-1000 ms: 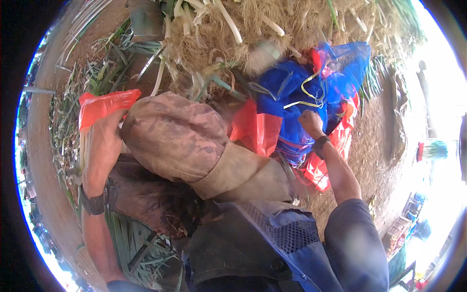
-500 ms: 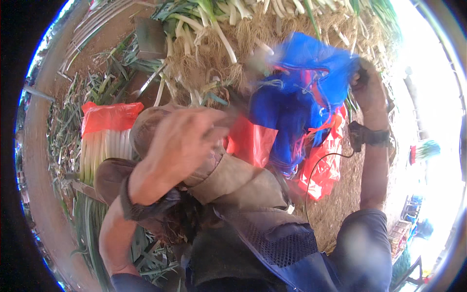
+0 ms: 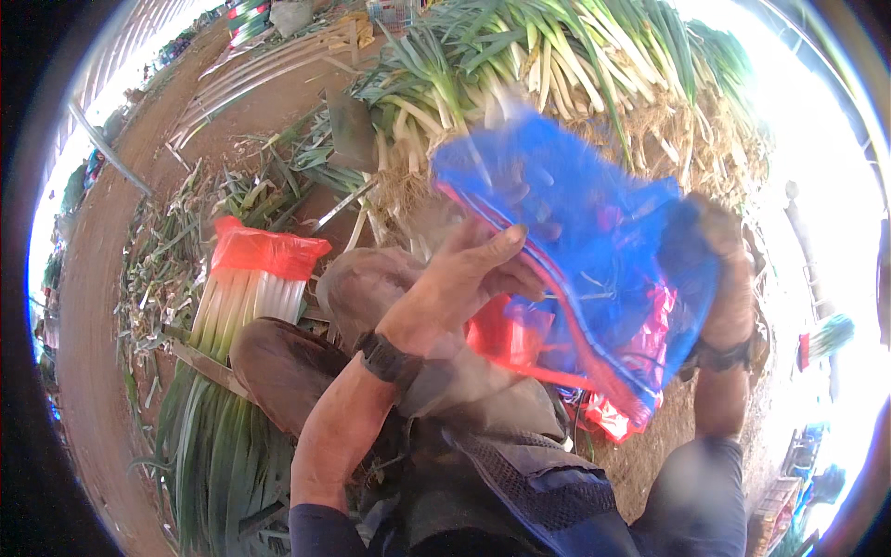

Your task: Trimming harvested leeks using a fixed blade, then bagging and tying them into bunches.

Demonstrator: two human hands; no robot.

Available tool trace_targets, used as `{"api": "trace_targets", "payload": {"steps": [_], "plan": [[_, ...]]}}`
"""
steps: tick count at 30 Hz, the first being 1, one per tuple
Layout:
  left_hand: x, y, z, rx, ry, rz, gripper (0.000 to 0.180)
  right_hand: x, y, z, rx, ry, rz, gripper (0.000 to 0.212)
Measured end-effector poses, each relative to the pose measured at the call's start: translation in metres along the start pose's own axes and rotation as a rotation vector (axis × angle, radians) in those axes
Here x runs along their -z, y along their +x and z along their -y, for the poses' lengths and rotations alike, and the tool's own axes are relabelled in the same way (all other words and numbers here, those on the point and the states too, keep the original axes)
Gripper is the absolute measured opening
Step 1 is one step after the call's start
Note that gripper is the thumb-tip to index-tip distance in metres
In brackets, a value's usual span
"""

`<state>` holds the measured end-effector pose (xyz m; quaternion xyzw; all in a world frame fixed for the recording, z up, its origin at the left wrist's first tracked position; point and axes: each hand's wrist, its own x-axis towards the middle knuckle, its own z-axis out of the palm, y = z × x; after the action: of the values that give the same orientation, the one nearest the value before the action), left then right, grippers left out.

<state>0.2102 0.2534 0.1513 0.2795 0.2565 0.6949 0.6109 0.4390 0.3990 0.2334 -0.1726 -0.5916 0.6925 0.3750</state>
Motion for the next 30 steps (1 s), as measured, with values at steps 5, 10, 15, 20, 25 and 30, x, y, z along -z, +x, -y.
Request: {"api": "trace_targets", "payload": {"steps": [5,10,15,20,25,30], "plan": [[0.025,-0.002,-0.004,-0.024,0.268,-0.253,0.027,0.005,0.004,-0.051,-0.361,-0.182,-0.082,0.015],[0.036,-0.005,0.015,-0.247,1.175,-0.336,0.015,0.001,0.000,-0.102,-0.038,-0.743,0.079,0.024],[0.001,-0.008,0.017,0.080,1.185,-0.196,0.015,-0.045,-0.006,-0.104,0.038,-0.773,0.384,0.034],[0.000,-0.012,0.016,0.066,1.296,-0.127,0.013,-0.033,-0.007,-0.122,-0.081,-0.775,0.519,0.027],[0.013,-0.012,0.007,-0.072,1.545,-0.175,0.015,-0.020,-0.013,-0.129,-0.174,-0.674,0.425,0.019],[0.023,-0.010,-0.004,0.087,1.229,-0.310,0.016,-0.008,-0.022,-0.142,-0.249,-0.563,0.281,0.019]]}}
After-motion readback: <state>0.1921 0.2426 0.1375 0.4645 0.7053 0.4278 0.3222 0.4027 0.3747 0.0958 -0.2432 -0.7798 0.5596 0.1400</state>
